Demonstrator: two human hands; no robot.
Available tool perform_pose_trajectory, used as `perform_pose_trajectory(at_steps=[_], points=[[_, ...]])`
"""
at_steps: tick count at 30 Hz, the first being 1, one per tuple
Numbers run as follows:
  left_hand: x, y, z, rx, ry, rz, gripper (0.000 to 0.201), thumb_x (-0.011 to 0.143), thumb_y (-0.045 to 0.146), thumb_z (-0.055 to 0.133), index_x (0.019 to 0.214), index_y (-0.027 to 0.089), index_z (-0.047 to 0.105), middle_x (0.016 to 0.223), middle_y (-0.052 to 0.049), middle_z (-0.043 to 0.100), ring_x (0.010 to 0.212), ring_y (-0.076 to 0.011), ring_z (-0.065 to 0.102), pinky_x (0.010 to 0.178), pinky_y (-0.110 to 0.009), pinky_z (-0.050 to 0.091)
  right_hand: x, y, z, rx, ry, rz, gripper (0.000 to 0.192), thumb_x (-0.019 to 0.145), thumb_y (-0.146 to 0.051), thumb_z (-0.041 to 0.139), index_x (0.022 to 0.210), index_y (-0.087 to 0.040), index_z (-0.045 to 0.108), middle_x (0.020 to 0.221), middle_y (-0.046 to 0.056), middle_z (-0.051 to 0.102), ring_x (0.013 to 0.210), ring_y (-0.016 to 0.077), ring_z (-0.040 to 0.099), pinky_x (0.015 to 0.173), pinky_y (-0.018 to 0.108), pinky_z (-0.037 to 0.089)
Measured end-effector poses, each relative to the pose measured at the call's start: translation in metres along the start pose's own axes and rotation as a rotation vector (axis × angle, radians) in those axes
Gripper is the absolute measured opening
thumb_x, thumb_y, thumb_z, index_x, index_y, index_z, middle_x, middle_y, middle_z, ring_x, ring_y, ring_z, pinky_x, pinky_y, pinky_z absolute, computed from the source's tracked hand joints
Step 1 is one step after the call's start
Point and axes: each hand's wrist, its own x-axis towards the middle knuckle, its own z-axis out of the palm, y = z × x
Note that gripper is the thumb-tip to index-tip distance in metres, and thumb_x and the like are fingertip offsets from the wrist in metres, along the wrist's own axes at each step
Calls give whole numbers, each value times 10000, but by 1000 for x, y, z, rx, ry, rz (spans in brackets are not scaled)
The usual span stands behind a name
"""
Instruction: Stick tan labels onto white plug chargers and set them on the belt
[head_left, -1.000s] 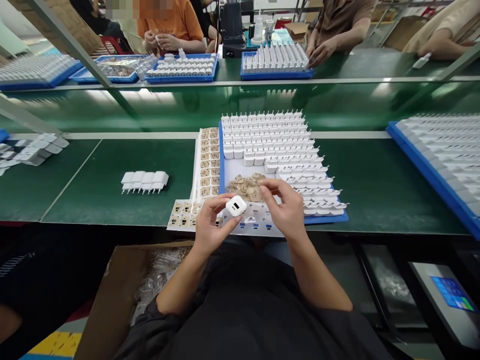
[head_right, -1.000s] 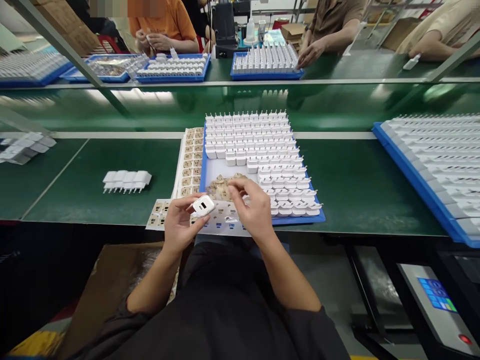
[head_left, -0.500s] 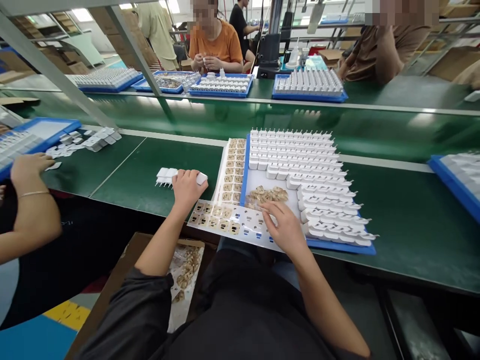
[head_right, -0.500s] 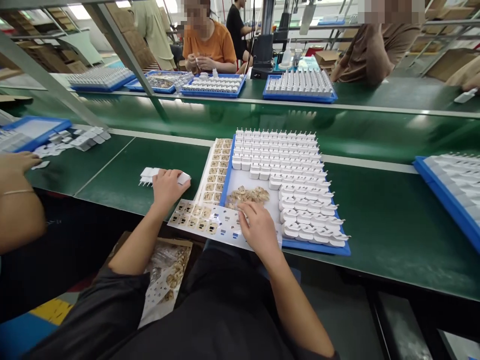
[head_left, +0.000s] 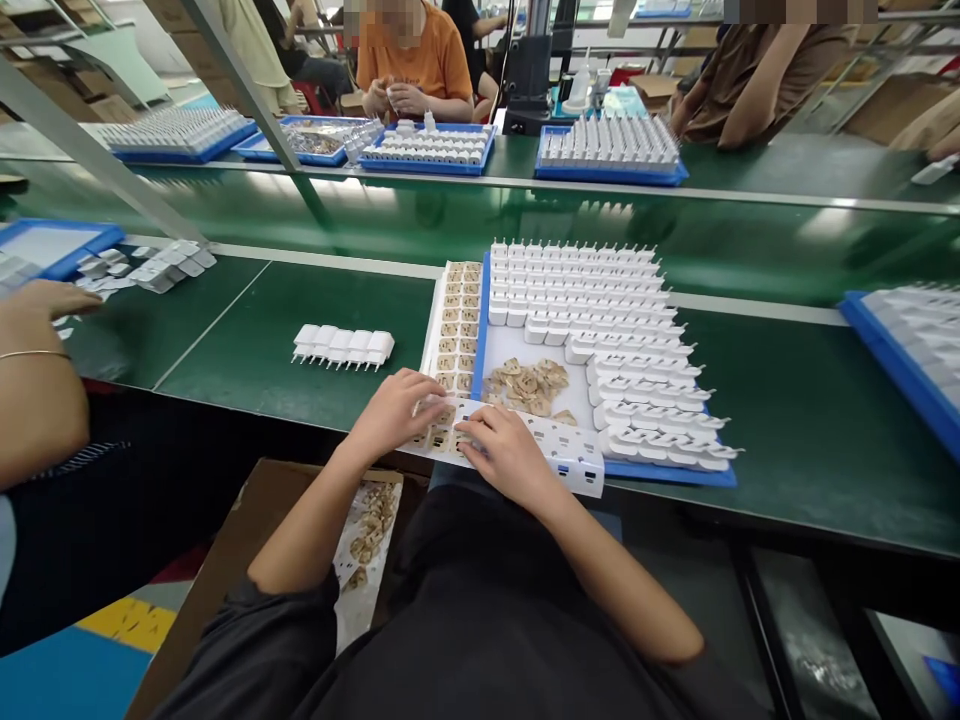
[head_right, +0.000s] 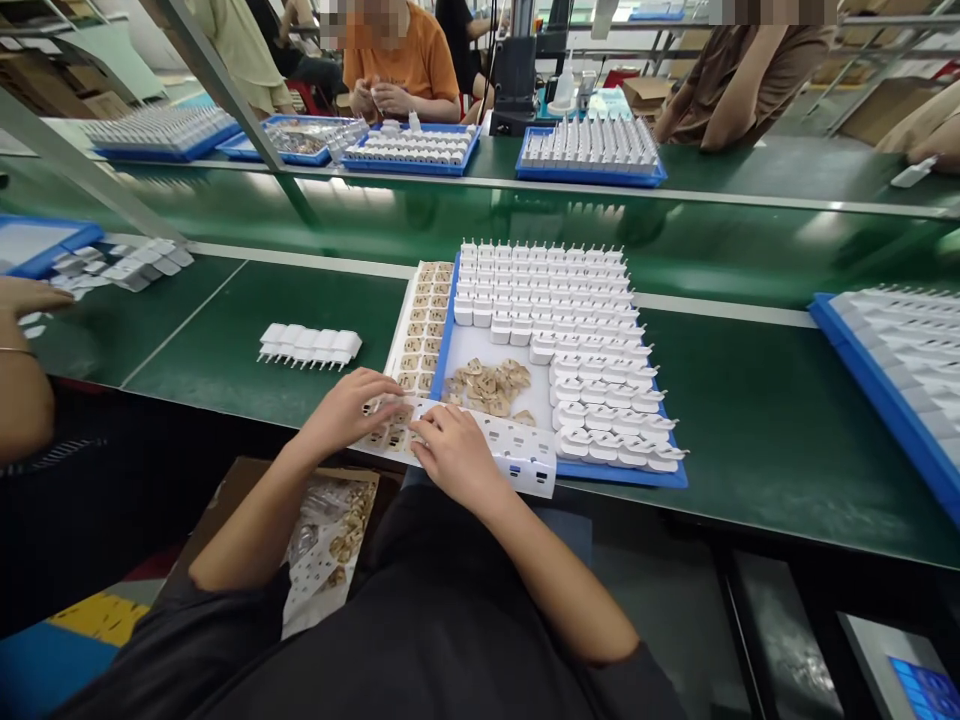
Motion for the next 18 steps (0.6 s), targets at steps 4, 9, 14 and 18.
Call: perform_pose_trajectory(at_steps=[4, 9, 14, 18], points=[[-18, 20, 12, -85, -4, 33, 230, 951, 327, 616, 1140, 251, 723, 1211, -88, 733, 1150, -278, 651, 992, -456, 521, 4, 4, 1, -25, -42, 35, 209, 965, -205, 627, 1162, -190, 694, 1088, 115, 684, 1011, 273, 623, 889, 421, 512], [-27, 19, 27, -157, 55, -6, 349, 962, 301, 605, 1302, 247, 661, 1303, -102, 704, 1254, -282, 624, 1076, -490, 503, 6, 6, -3, -57, -68, 26, 263, 976, -181, 572, 1209, -188, 693, 1018, 104, 653, 921, 243, 609, 840, 384, 518], [-31, 18, 37, -175, 105, -63, 422, 960, 312, 603, 1371, 216, 611, 1315, -138, 685, 1267, -295, 614, 1070, -504, 512, 15, 3, -5, -97, -125, 13, 202, 921, -119, 595, 1061, -178, 728, 908, 67, 622, 859, 219, 585, 786, 338, 493], [-32, 21, 38, -198, 115, -56, 411, 971, 328, 589, 1371, 232, 606, 1327, -126, 680, 1297, -292, 588, 1090, -499, 500, 19, 5, 0, -60, -126, 16, 148, 946, -118, 580, 1006, -174, 703, 930, 75, 643, 908, 227, 605, 802, 338, 499]])
